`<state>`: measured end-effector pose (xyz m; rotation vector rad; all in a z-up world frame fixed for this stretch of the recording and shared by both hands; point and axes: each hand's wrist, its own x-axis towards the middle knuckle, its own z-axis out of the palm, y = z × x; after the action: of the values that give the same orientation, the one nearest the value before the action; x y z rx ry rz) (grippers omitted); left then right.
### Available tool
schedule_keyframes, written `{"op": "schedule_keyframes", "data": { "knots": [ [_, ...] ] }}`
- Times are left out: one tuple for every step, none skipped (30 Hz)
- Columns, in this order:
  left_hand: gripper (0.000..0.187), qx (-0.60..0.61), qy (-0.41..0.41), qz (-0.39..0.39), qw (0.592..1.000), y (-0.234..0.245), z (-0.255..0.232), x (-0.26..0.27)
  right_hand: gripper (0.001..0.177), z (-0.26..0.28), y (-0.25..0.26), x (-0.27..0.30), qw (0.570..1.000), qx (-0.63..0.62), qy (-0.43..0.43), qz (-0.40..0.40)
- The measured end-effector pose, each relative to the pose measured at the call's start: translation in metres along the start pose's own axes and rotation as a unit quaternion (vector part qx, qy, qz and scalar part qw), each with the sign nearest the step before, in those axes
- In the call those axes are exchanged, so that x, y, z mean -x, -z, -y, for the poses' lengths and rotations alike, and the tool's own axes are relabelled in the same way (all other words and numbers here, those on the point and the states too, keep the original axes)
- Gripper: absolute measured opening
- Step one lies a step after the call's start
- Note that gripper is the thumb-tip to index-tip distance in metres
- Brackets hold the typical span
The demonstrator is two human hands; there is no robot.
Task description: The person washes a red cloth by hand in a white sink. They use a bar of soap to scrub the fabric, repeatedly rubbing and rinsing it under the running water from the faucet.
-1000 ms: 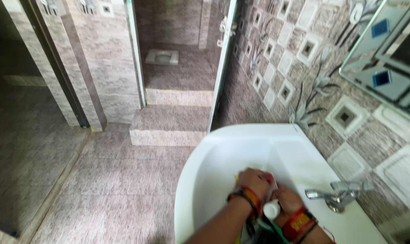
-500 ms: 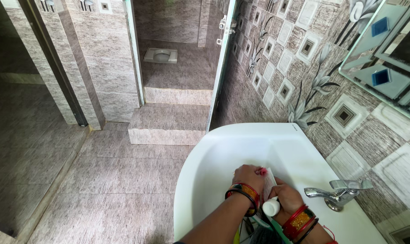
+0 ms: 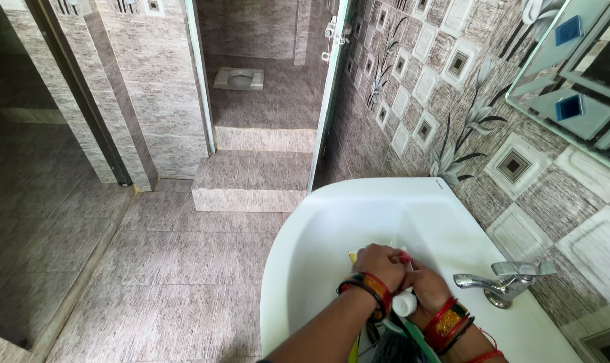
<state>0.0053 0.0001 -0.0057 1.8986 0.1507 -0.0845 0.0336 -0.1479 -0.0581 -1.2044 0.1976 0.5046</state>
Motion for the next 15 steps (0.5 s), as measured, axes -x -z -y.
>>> {"op": "schedule_keyframes", "data": {
  "knots": [
    [0.026,-0.007,-0.049,-0.001,0.999,0.000,-0.004,0.001,0.051,-0.001,-0.001,0.000,1.000,0.003,0.006,0.001],
    [0.027,0.020,-0.030,0.001,0.999,0.003,-0.007,0.001,0.048,-0.001,-0.002,-0.001,1.000,0.006,0.011,0.002],
    [0.030,0.049,-0.009,0.006,0.999,0.006,-0.009,0.002,0.048,-0.001,-0.004,0.000,0.999,0.030,0.003,-0.012],
    [0.034,0.077,0.012,0.010,0.997,0.009,-0.010,0.003,0.047,-0.001,-0.008,0.001,0.998,0.054,-0.004,-0.027],
    [0.034,0.072,0.026,0.007,0.997,0.010,-0.010,0.002,0.047,-0.002,-0.014,0.003,0.996,0.079,-0.013,-0.041],
    [0.036,0.066,0.039,0.003,0.997,0.012,-0.009,0.001,0.049,-0.001,-0.019,0.008,0.996,0.080,-0.012,-0.020],
    [0.039,0.060,0.051,-0.001,0.997,0.013,-0.008,-0.003,0.051,0.002,-0.023,0.016,0.997,0.083,-0.010,0.001],
    [0.031,0.102,0.059,-0.016,0.993,0.015,-0.006,-0.008,0.053,0.006,-0.028,0.022,0.996,0.085,-0.008,0.022],
    [0.024,0.145,0.070,-0.030,0.986,0.016,-0.002,-0.013,0.050,0.009,-0.032,0.029,0.998,0.054,-0.003,0.038],
    [0.017,0.188,0.080,-0.044,0.978,0.015,0.002,-0.018,0.048,0.011,-0.035,0.034,0.998,0.023,0.002,0.053],
    [0.017,0.198,0.063,-0.084,0.975,0.015,0.005,-0.025,0.047,0.016,-0.039,0.035,0.997,-0.008,0.010,0.072],
    [0.016,0.207,0.046,-0.124,0.969,0.015,0.007,-0.031,0.046,0.021,-0.041,0.034,0.999,-0.027,-0.005,0.022],
    [0.016,0.216,0.032,-0.165,0.962,0.016,0.012,-0.033,0.046,0.022,-0.042,0.031,0.998,-0.046,-0.024,-0.028],
    [0.016,0.246,0.028,-0.153,0.957,0.015,0.015,-0.033,0.047,0.020,-0.040,0.028,0.994,-0.065,-0.042,-0.077],
    [0.016,0.273,0.022,-0.140,0.951,0.017,0.016,-0.032,0.042,0.015,-0.036,0.024,0.997,-0.057,-0.040,-0.041]
  ]
}}
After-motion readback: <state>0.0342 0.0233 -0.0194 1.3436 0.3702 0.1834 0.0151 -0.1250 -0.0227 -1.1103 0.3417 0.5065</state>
